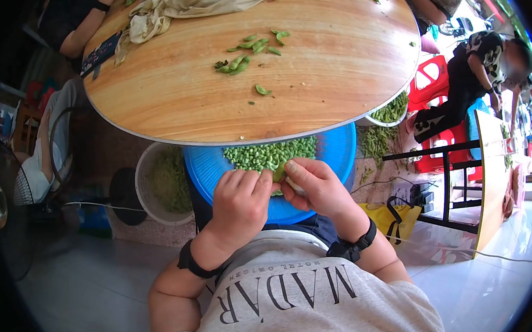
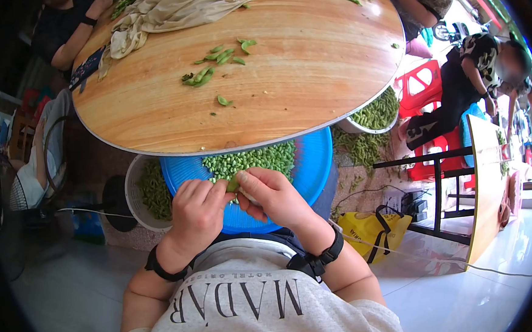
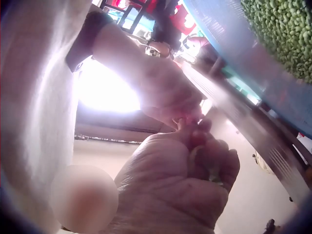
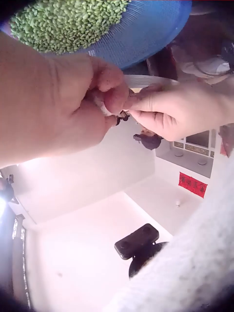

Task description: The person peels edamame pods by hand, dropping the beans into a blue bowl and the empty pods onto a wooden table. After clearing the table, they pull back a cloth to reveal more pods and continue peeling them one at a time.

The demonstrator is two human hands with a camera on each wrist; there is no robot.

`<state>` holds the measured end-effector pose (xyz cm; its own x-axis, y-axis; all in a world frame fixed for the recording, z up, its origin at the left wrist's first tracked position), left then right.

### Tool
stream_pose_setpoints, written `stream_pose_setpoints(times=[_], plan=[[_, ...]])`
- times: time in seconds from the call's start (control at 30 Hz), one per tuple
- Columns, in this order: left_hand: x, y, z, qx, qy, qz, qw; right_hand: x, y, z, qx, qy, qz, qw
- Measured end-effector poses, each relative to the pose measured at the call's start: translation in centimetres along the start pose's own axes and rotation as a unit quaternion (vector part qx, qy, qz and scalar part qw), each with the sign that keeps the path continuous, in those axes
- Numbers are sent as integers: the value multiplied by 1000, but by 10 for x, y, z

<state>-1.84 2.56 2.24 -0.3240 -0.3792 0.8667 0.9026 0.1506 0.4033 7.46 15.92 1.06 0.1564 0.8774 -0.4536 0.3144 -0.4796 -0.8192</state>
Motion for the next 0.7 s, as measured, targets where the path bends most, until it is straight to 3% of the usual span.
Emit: stream_pose_setpoints(times=[0.17,0.33,0.57,0.63,0.7], plan=[[-7,4,-1,7,16,-3,1000,1,7,1,53,15,-64,996],[-23,4,-3,25,60,-5,998,3,18,5,93,24,-32,995],[-47,-4,-9,93,104,-125,982,-4,24,8,162,63,-149,974],[-50,-5,-11,144,101,-189,966,-2,30,9,166,68,-160,971],[-49,-6,-11,132,86,-206,966,0,32,8,144,72,-155,975]])
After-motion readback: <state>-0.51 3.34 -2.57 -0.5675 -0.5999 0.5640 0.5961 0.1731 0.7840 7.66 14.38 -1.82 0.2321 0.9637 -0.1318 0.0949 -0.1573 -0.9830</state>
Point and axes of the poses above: each hand's wrist, its own z-axis towards the middle knuckle, its own x-axis out of the back of the hand, y = z × x, the point moved 1 cm from there along z, towards the middle knuckle, and after that the axes turned 10 degrees about -y, right-handed, at the moved point
